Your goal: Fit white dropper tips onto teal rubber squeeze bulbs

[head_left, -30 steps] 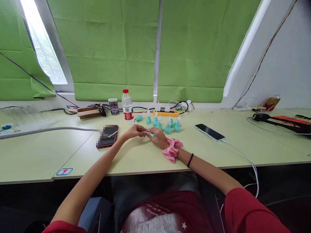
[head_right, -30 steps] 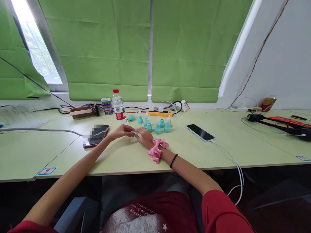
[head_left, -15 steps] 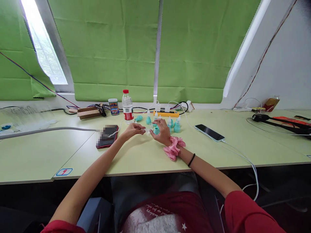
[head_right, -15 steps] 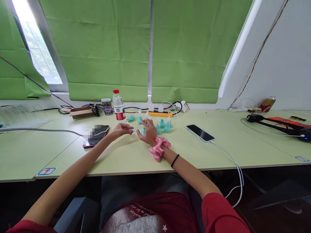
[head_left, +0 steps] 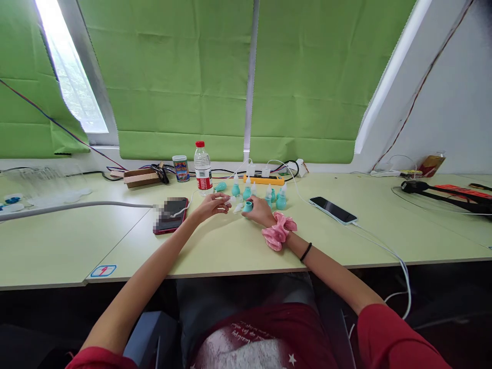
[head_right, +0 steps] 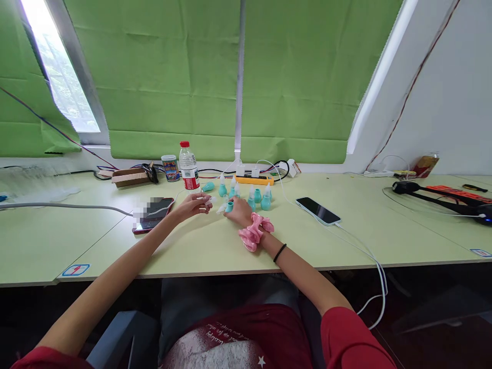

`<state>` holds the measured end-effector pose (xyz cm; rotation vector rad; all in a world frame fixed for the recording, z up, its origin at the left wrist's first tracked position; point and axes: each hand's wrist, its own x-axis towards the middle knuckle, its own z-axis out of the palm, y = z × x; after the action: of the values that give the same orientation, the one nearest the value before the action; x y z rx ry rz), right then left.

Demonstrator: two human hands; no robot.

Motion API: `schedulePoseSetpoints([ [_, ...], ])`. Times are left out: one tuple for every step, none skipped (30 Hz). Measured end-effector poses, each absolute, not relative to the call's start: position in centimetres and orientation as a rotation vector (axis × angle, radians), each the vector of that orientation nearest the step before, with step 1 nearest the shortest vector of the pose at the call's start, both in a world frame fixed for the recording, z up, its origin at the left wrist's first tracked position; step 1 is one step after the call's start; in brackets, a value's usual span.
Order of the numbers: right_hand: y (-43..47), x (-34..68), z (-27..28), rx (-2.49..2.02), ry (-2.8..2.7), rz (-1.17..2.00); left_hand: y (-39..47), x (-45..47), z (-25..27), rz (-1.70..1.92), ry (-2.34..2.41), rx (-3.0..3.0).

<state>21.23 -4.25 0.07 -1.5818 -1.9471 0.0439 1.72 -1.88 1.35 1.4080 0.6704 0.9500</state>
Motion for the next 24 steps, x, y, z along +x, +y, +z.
schedulePoseSetpoints([
  [-4.0, 21.4, -0.1, -1.569, -1.942, 0.071, -1.9, 1.7, 1.4, 0.950, 0.673, 1.401],
  [-3.7, 21.5, -0.3, -1.557, -1.941, 0.093, -1.8, 1.7, 1.4, 0.957, 0.676, 1.395],
  [-3.5, 21.6, -0.4, -1.546, -1.945, 0.108, -1.8, 1.7, 1.3, 0.968, 0.677, 1.391],
  [-3.4, 21.6, -0.6, -1.535, -1.950, 0.116, -1.8, 1.6, 1.3, 0.982, 0.676, 1.388],
  [-3.3, 21.7, -0.7, -1.522, -1.958, 0.117, -1.7, 1.6, 1.3, 0.996, 0.676, 1.387],
  [-3.3, 21.6, -0.8, -1.506, -1.971, 0.113, -1.7, 1.6, 1.2, 1.014, 0.677, 1.384],
  [-3.4, 21.5, -0.8, -1.484, -1.986, 0.104, -1.6, 1.5, 1.1, 1.031, 0.679, 1.382],
  [-3.6, 21.4, -0.8, -1.456, -2.002, 0.087, -1.6, 1.5, 1.1, 1.048, 0.681, 1.383],
  [-3.8, 21.2, -0.8, -1.423, -2.018, 0.063, -1.5, 1.5, 1.0, 1.060, 0.683, 1.387],
  [-4.1, 21.0, -0.7, -1.384, -2.034, 0.033, -1.5, 1.5, 1.0, 1.067, 0.685, 1.398],
  [-4.3, 20.8, -0.6, -1.340, -2.048, 0.001, -1.5, 1.4, 1.0, 1.069, 0.688, 1.412],
  [-4.6, 20.7, -0.5, -1.298, -2.061, -0.029, -1.6, 1.5, 1.0, 1.066, 0.693, 1.430],
  [-4.7, 20.5, -0.5, -1.260, -2.072, -0.052, -1.7, 1.5, 1.1, 1.052, 0.698, 1.452],
  [-4.9, 20.4, -0.4, -1.231, -2.078, -0.069, -1.8, 1.5, 1.1, 1.036, 0.703, 1.474],
  [-5.0, 20.4, -0.3, -1.208, -2.081, -0.083, -1.9, 1.6, 1.2, 1.015, 0.706, 1.496],
  [-5.0, 20.3, -0.3, -1.186, -2.083, -0.099, -2.0, 1.7, 1.2, 0.993, 0.706, 1.517],
  [-5.0, 20.3, -0.3, -1.159, -2.085, -0.118, -2.1, 1.7, 1.3, 0.972, 0.704, 1.537],
  [-5.1, 20.3, -0.3, -1.126, -2.086, -0.136, -2.2, 1.7, 1.3, 0.956, 0.702, 1.553],
  [-5.1, 20.3, -0.3, -1.091, -2.090, -0.148, -2.3, 1.8, 1.3, 0.944, 0.700, 1.565],
  [-5.1, 20.3, -0.4, -1.058, -2.101, -0.152, -2.3, 1.8, 1.3, 0.935, 0.701, 1.573],
  [-5.1, 20.4, -0.4, -1.035, -2.116, -0.151, -2.3, 1.8, 1.3, 0.924, 0.702, 1.580],
  [-5.1, 20.4, -0.5, -1.025, -2.134, -0.149, -2.4, 1.8, 1.2, 0.916, 0.702, 1.583],
  [-5.2, 20.4, -0.5, -1.029, -2.153, -0.150, -2.4, 1.8, 1.2, 0.906, 0.701, 1.585],
  [-5.2, 20.4, -0.6, -1.047, -2.168, -0.157, -2.4, 1.8, 1.1, 0.896, 0.699, 1.585],
])
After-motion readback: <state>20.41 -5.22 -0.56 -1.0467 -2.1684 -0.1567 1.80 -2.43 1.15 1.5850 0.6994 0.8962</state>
